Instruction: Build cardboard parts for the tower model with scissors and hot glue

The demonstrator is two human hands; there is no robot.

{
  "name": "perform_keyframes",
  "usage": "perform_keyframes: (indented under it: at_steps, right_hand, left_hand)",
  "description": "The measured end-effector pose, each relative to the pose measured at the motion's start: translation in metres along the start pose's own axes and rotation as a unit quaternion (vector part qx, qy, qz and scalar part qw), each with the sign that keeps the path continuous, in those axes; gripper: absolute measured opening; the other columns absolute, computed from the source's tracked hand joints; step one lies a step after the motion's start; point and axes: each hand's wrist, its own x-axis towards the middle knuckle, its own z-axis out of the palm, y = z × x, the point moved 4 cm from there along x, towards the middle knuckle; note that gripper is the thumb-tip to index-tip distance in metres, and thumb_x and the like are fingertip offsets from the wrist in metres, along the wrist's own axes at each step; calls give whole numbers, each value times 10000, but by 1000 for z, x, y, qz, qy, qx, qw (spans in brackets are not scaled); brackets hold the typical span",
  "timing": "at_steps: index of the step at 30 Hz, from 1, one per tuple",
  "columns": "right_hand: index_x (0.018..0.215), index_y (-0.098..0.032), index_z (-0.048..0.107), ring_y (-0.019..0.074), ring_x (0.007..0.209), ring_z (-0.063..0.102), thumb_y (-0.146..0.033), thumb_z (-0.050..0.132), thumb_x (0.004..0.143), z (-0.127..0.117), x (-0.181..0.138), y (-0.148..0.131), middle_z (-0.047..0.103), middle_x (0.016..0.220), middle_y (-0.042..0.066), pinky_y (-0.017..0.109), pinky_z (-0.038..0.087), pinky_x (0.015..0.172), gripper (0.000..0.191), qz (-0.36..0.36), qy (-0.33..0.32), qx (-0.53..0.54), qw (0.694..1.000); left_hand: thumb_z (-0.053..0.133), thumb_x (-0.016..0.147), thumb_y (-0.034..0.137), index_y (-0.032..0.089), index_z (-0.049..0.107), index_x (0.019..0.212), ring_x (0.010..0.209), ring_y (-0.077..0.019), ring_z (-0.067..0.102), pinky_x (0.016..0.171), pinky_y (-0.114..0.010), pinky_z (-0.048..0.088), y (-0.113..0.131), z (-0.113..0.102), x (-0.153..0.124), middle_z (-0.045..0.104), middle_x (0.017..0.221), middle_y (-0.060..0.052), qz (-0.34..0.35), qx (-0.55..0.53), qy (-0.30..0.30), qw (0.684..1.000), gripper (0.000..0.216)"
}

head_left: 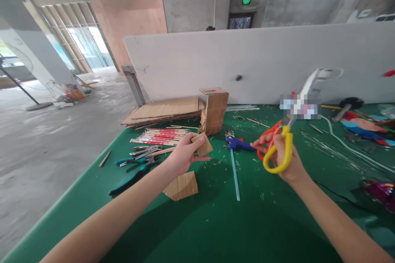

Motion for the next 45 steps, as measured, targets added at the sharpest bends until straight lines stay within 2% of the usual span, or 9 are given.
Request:
perform_keyframes:
  at_steps: [3, 6, 12, 15, 21, 26, 33, 40, 45]
  right_hand:
    - [753, -236, 451, 222, 774, 615, -689, 519, 751, 14, -8, 11, 526, 783, 28, 412, 545, 731, 459, 18, -46, -38, 998]
    - [791, -227, 459, 202, 734, 592, -632, 462, 824, 26, -18, 18, 526, 770, 25, 380, 525, 694, 406, 3, -131, -149, 980]
    - [813, -231, 385, 161, 658, 492, -430, 444, 888, 48, -40, 12, 512, 784, 5, 322, 462, 612, 221, -33, -271, -371, 887]
    - [838, -234, 356, 161, 676, 480, -426, 420, 897, 53, -44, 8, 487, 796, 1, 314, 459, 618, 212, -23, -289, -398, 870]
    - [1063, -221, 367, 208, 888, 526, -420, 433, 898, 52, -47, 15, 492, 1018, 73, 382, 483, 794, 267, -28, -298, -371, 879]
    - [1179, -237, 346, 250, 1007, 510, -424, 457, 882, 51, -48, 16, 485, 1087, 92, 421, 464, 856, 367, -36, -290, -376, 879]
    - [1030, -188, 441, 210, 812, 529, -387, 467, 868, 54, -44, 11, 536, 937, 74, 378, 468, 741, 258, -21, -291, -340, 894]
    - [923, -211, 436, 136, 626, 467, -404, 509, 851, 54, -44, 13, 524, 794, 11, 285, 425, 579, 219, -13, -288, -298, 910]
    - [928, -212, 471, 146, 636, 513, -457, 526, 850, 47, -37, 21, 538, 796, 18, 280, 451, 572, 262, -13, -253, -231, 939]
  left_hand:
    - [637, 784, 184, 185, 481, 882, 750, -124, 608, 679, -365, 587, 1, 3, -3, 555, 855, -7, 2, -26, 16, 1000, 184]
    - [622, 742, 69, 173, 485, 930, 786, -131, 635, 746, -347, 566, 6, 5, -3, 587, 894, -25, 29, -28, 19, 999, 255]
    - [643, 764, 168, 146, 506, 873, 805, -124, 635, 796, -336, 550, 18, 6, -6, 638, 889, -31, 116, -1, 28, 993, 176]
    - [612, 791, 196, 164, 496, 901, 879, -117, 627, 881, -348, 530, 21, 5, -7, 625, 955, -13, 162, -3, 47, 986, 163]
    - [607, 784, 177, 168, 512, 956, 1009, -142, 606, 964, -327, 483, 25, 8, -11, 619, 1061, -32, 188, 16, 39, 981, 197]
    - [645, 775, 263, 157, 541, 929, 913, -168, 633, 764, -306, 571, 28, 18, -23, 633, 984, -49, 185, 83, 12, 979, 214]
    - [616, 810, 337, 156, 498, 913, 651, -124, 655, 456, -202, 522, 27, 22, -28, 635, 895, -53, 177, 151, -26, 972, 239]
    - [606, 804, 372, 165, 472, 946, 614, -128, 656, 456, -226, 536, 20, 30, -31, 620, 895, -46, 157, 144, -43, 976, 284]
    - [532, 845, 381, 170, 444, 952, 538, -86, 590, 444, -213, 474, 14, 16, -16, 591, 817, -15, 132, 150, -77, 977, 252]
